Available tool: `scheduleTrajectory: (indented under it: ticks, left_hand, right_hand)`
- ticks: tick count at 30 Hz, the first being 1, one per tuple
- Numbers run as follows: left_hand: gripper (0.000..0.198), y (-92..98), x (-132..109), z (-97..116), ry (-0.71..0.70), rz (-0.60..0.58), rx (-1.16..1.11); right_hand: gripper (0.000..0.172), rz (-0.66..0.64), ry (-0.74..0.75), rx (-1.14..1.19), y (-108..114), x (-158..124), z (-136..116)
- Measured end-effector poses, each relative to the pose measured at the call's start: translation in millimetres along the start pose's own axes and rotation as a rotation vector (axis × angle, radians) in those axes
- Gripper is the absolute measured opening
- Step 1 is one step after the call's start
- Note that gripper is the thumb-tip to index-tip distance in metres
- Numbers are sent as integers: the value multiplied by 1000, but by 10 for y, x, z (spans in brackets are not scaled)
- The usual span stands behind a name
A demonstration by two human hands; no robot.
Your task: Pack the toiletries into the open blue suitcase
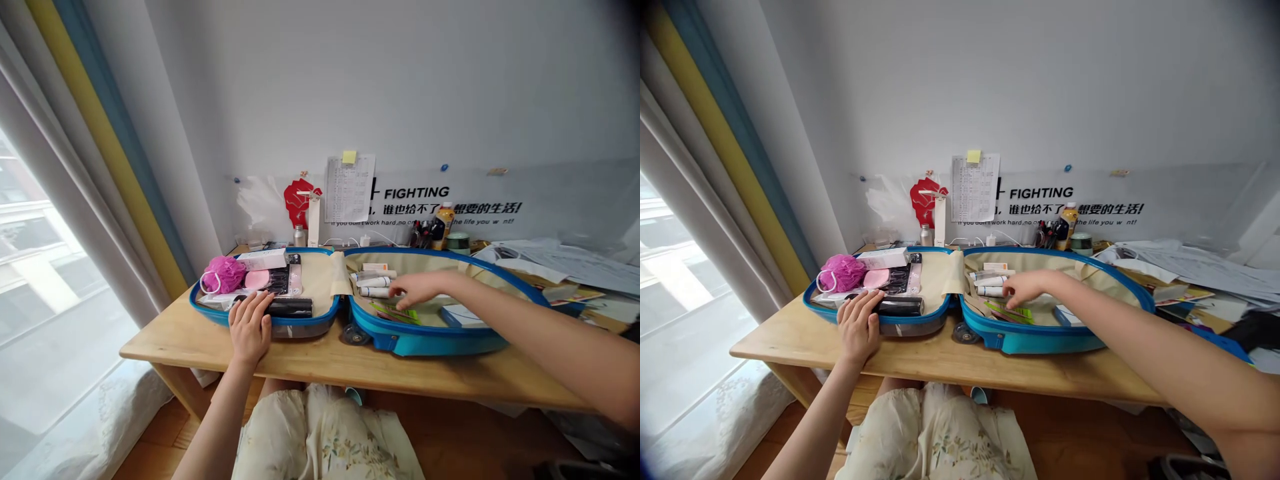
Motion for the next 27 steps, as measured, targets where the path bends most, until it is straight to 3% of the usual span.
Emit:
scheduleTrajectory:
  ticks: [5,16,22,27]
  left_hand:
    - [44,-8,-23,-3,-10,11,11]
    - [42,23,-16,21,-30,22,15]
    - [41,22,-17,23,-39,31,13]
    - [41,15,-19,14,-29,27,-8]
  right_hand:
    - [37,-5,-86,-77,-374,32,172]
    - [29,-14,-73,-100,-541,107,81]
    - [16,1,-74,-56,-515,119,54]
    - [19,-53,-38,75,-237,-56,214]
Point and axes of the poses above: each hand's wrist, its own x-axis towards the middle knuckle, its own y-axis out of the back of the hand, z = x × y, the point moved 5 cm from there along x, towards the middle knuckle, and after that the axes turned 4 degrees about y, right-handed, at the moved point
